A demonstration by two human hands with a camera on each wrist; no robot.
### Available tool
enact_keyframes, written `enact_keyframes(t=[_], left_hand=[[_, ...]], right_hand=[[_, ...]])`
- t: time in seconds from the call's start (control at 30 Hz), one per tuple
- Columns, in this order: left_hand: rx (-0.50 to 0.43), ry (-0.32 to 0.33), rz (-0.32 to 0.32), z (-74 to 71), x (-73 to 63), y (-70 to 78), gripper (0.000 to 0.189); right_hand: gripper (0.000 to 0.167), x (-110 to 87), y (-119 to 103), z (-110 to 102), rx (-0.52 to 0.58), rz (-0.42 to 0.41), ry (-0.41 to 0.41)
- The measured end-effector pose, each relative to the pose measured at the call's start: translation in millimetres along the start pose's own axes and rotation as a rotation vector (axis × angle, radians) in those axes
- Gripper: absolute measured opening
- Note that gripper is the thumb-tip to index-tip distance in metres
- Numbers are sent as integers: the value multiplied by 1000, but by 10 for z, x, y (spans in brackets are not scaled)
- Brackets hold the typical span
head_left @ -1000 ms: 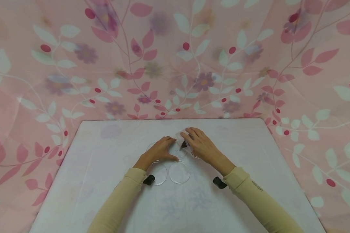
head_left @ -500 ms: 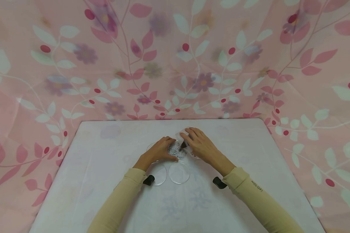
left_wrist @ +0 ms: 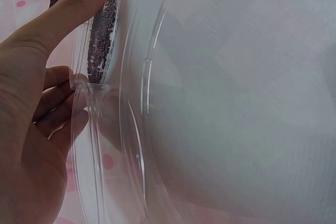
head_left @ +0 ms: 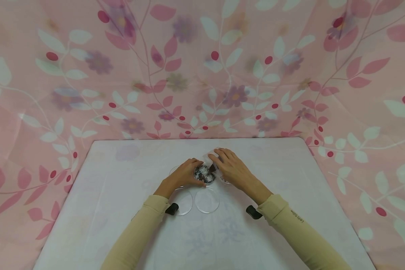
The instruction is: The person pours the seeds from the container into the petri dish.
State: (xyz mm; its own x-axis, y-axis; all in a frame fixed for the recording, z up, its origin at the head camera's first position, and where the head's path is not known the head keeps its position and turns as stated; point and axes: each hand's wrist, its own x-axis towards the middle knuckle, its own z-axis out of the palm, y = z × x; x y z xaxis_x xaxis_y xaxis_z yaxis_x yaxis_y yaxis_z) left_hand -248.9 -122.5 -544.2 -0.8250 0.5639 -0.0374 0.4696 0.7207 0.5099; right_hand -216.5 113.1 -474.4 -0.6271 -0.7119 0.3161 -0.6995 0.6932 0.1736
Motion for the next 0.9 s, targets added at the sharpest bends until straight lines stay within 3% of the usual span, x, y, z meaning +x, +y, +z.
enact_keyframes(t=[0.5, 0.9], left_hand=[[-13, 10, -7, 11, -2, -5, 96], [1, 11, -2, 3, 4, 13, 96]], right_hand=[[93, -53, 17, -11, 39, 53, -43], [95, -81, 59, -37, 36, 74, -52]])
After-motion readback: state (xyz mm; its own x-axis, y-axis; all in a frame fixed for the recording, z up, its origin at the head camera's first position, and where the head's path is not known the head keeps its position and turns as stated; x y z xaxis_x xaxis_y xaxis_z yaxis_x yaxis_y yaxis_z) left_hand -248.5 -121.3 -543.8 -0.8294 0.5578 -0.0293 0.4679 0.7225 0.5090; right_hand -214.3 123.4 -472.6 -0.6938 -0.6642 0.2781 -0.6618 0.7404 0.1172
